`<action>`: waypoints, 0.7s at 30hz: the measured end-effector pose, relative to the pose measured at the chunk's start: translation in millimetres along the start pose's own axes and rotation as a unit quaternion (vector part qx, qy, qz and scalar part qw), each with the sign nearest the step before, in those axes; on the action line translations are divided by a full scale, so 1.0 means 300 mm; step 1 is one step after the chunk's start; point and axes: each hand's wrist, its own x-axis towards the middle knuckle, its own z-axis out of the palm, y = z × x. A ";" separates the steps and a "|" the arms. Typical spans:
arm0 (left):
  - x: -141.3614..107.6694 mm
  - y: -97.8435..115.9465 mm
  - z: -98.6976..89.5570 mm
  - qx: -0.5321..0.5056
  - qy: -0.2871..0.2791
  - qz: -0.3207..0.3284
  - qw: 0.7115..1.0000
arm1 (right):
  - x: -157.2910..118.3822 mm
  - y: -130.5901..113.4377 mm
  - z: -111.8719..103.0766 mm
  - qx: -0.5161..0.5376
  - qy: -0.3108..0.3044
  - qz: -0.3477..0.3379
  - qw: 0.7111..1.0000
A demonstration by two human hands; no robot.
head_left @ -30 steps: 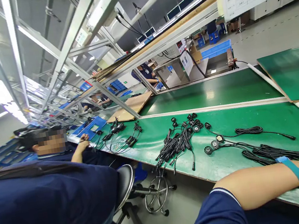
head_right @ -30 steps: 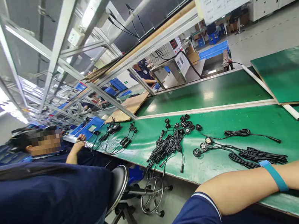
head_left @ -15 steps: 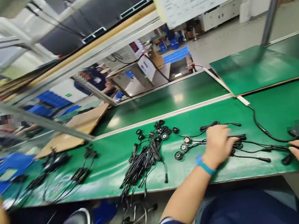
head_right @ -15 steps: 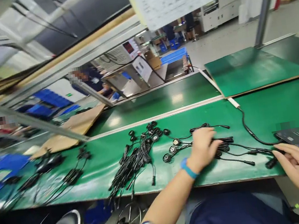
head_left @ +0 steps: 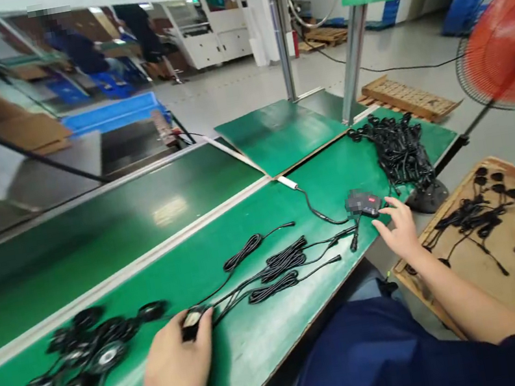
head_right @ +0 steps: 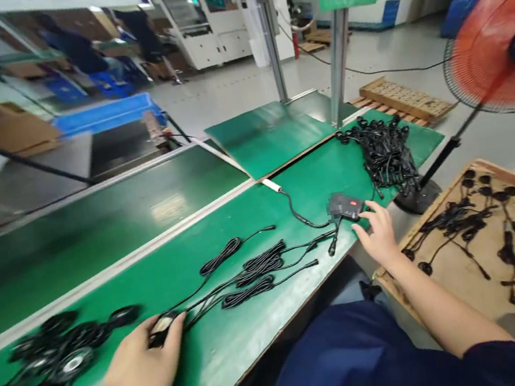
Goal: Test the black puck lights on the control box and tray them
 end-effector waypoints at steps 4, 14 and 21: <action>0.012 -0.009 0.001 -0.005 -0.037 -0.029 0.999 | -0.026 0.017 0.006 -0.024 -0.044 0.003 0.999; -0.013 0.018 -0.009 -0.017 -0.025 -0.036 0.999 | -0.017 0.057 0.038 -0.034 -0.033 -0.050 0.998; -0.021 0.016 -0.003 -0.047 -0.011 -0.049 0.998 | -0.020 0.094 0.090 -0.042 -0.016 -0.039 0.998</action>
